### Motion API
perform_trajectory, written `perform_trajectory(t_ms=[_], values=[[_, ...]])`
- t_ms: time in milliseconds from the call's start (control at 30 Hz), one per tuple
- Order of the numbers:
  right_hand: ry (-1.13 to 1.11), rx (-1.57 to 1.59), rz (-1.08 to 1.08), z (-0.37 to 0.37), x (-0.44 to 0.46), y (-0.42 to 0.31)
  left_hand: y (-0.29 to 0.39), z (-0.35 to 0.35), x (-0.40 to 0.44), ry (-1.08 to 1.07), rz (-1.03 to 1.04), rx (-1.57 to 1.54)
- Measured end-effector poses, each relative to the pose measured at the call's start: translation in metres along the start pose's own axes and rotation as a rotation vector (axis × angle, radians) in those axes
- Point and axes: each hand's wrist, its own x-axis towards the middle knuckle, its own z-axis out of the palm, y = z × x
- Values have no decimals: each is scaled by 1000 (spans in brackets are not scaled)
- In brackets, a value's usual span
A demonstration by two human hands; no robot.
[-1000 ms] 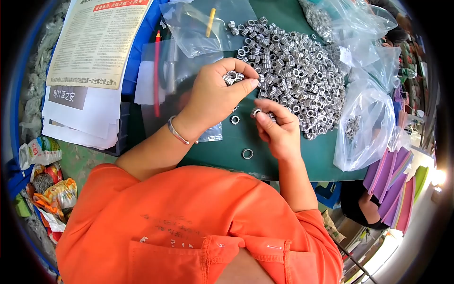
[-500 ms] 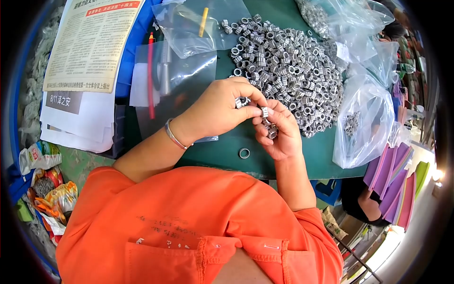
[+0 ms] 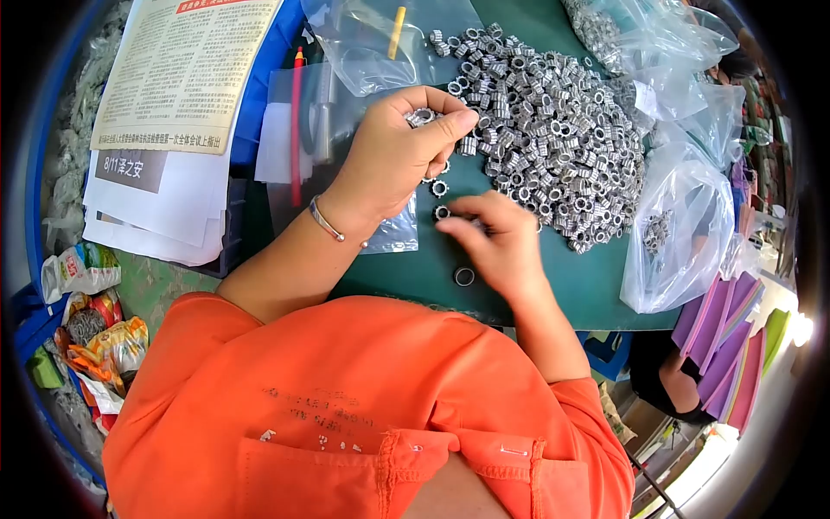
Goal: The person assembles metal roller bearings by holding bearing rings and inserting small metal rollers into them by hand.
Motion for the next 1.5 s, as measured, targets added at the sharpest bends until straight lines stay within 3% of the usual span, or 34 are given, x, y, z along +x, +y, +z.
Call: perform_trajectory(t_ms=[33, 100, 200, 233, 300, 367, 433, 533, 700, 800, 1033, 1133, 1367, 1500], values=[[14, -259, -123, 5, 0, -4, -2, 1, 1, 0, 0, -1], [25, -294, -151, 8, 0, -4, -4, 2, 2, 35, 57, 20], [25, 84, -3, 0, 0, -1, 1, -1, -1, 0, -5, 131], [27, 79, -6, -5, -1, -1, 0, 1, -1, -4, -1, 128], [-25, 888, 347, -15, -4, 0, -1, 4, -1, 25, 295, 621], [-33, 1195, 301, -19, -2, 5, 1, 2, -4, 2, 292, 696], [-26, 1356, 295, -22, -3, 11, 6, -6, -7, -189, 364, 1177], [-34, 1465, 288, -26, -6, 14, 2, -10, -10, -305, 286, 1289], [-18, 1519, 287, -27, -10, 18, -9, -2, -16, -422, 305, 1369], [46, 1228, 270, -24, -14, 18, -11, -2, -17, -460, 323, 1350], [73, 1080, 231, -22, -18, 16, -16, -3, -14, -454, 369, 1290], [82, 1120, 240, -23, -19, 17, -17, 0, -11, -416, 329, 1165], [81, 1269, 283, -23, -20, 20, -17, 1, -12, -396, 344, 1268], [101, 1369, 311, -22, -19, 17, -14, 11, -11, -332, 353, 1023]])
